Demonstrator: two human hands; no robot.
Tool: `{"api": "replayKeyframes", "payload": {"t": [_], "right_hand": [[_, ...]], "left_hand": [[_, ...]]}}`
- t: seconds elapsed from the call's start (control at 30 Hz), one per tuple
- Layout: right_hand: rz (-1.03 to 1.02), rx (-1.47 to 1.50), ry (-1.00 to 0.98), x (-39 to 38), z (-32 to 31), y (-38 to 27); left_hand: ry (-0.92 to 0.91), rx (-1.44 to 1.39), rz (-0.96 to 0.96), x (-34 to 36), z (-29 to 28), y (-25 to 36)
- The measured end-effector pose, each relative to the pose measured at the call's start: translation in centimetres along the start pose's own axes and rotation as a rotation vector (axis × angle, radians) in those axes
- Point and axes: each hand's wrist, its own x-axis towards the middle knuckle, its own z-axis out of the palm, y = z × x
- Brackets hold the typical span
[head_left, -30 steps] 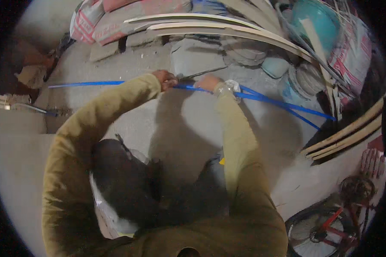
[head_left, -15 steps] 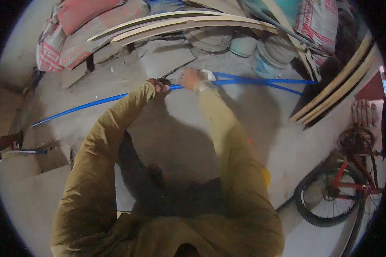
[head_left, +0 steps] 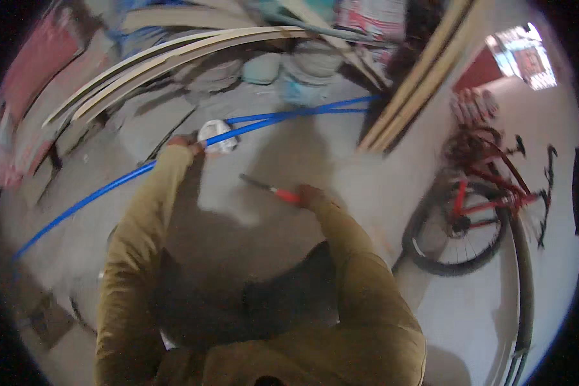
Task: Measure and cut blue pipes for installation.
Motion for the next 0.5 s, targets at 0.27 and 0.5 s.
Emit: {"api": "replayKeyframes", "payload": {"t": [0.27,0.5], "right_hand": [[-0.112,0.292,0.208,-1.4,3.1,8.3],[-0.091,1.214,-0.011,-16.8,-4.2,6.3]], "left_hand": [[-0.045,0.084,0.037,-1.4,-0.6,8.5],[-0.069,0.072,0.047,2.6,0.8,6.0]]}}
